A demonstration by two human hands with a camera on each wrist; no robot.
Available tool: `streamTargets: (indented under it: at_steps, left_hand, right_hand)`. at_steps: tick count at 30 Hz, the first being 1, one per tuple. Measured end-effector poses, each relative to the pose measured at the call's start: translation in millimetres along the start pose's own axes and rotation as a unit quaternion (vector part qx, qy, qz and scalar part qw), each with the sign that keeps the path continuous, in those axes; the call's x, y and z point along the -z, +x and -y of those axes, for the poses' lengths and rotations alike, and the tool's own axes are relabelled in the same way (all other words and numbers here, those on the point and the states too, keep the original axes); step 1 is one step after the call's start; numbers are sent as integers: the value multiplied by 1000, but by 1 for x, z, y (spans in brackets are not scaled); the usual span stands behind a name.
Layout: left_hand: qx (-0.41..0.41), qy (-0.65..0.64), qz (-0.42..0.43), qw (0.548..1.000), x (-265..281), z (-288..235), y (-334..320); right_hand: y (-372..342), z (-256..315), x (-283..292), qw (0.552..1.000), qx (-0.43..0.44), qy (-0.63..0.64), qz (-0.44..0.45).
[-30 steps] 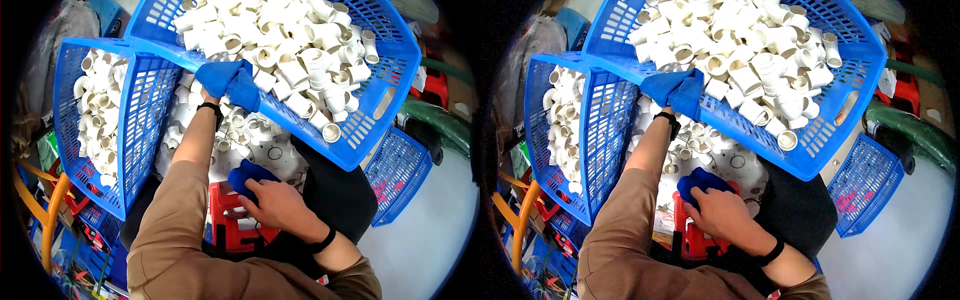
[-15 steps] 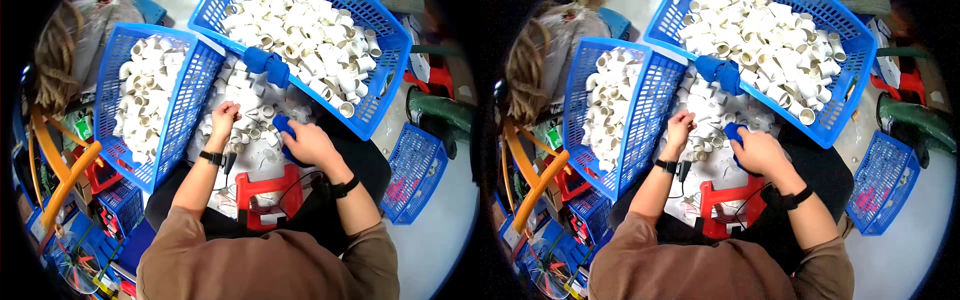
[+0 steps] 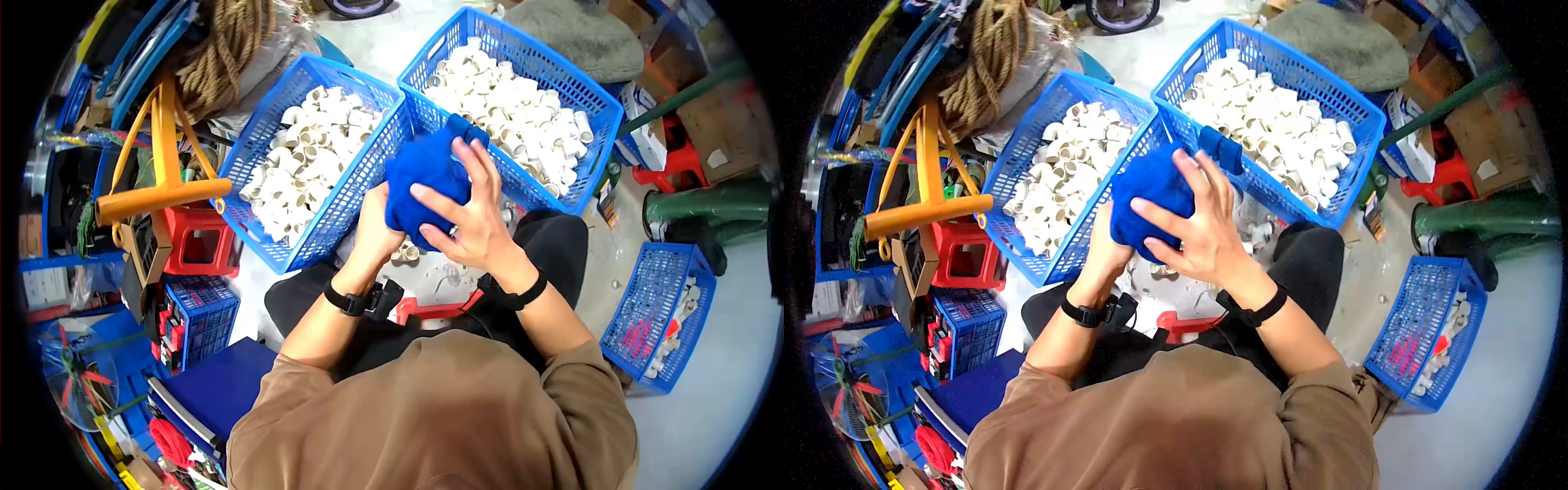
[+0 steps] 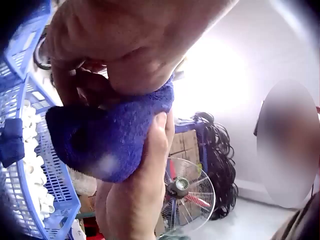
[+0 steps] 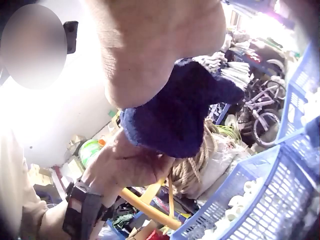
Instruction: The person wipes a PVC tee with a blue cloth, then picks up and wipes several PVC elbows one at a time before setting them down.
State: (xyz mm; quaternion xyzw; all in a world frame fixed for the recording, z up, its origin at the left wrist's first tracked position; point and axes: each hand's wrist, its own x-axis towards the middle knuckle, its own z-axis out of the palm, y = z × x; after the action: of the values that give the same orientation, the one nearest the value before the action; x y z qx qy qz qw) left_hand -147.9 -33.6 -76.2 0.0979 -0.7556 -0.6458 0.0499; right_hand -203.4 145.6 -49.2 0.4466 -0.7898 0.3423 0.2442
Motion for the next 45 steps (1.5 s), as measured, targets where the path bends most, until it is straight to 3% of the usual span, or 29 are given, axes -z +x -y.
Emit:
streamTargets:
  at_steps: [1,3,5,6,7,9,10,11,13,15,17,19,22,25,27,30,33,35,38,39,41,42,45]
  left_hand:
    - [-91,123,7,988,3,-11,-21]
    - [-100,139,-40,984,-2,-28,-36]
    - [-69,242,-98,963,-4,-37,-45]
    - [-134,235,-134,953,-8,-43,-50]
    - [-136,233,-137,953,-8,-46,-55]
    - [-287,303,-145,897,-5,-52,-58]
    - [-330,295,-141,886,-4,-56,-58]
    - [-330,294,-144,885,-3,-56,-59]
    - [-403,326,-35,855,4,-55,-61]
    - [-411,346,-6,844,6,-56,-66]
    - [-452,316,8,834,6,-58,-71]
    - [-473,309,-10,825,7,-58,-74]
    - [-485,247,-60,837,7,-51,-74]
    - [-307,146,-152,928,-3,-50,-83]
    - [-179,29,-180,967,-9,-52,-91]
    - [-179,17,-104,978,-23,-56,-110]
    - [-274,-10,-105,956,-37,-52,-111]
    - [-255,-78,-96,959,-37,-56,-110]
    - [-377,-110,-94,915,-35,-53,-103]
    - [-376,-110,-96,915,-35,-53,-105]
    - [-466,-107,4,878,-33,-56,-106]
    - [-476,-97,27,874,-36,-54,-108]
    - [-466,-136,-22,874,-30,-53,-99]
  right_hand:
    - [-2,9,-7,988,-18,153,-31]
    - [-3,27,-4,964,-59,256,-42]
    - [-3,41,7,962,-118,244,-43]
    - [-6,46,9,948,-172,267,-40]
    - [-8,52,13,924,-225,305,-46]
    - [-10,57,24,881,-298,367,-27]
    - [-16,53,20,848,-322,419,-32]
    - [-18,54,23,769,-382,512,-14]
    - [-20,50,35,687,-415,595,42]
    - [-29,49,32,677,-419,604,53]
    - [-35,51,33,587,-423,689,56]
    - [-38,56,35,588,-398,700,71]
    - [-32,74,43,473,-429,770,26]
    - [-43,71,22,510,-416,753,-17]
    - [-36,86,24,580,-410,701,-65]
    - [-32,95,25,585,-424,683,-109]
    - [-31,101,20,699,-351,609,-130]
    - [-28,107,24,714,-349,590,-143]
    - [-36,99,21,751,-319,556,-158]
    - [-29,105,30,751,-320,556,-156]
    - [-11,116,49,633,-407,621,-220]
    - [-14,107,43,647,-397,619,-201]
    - [-18,110,53,583,-394,706,-87]
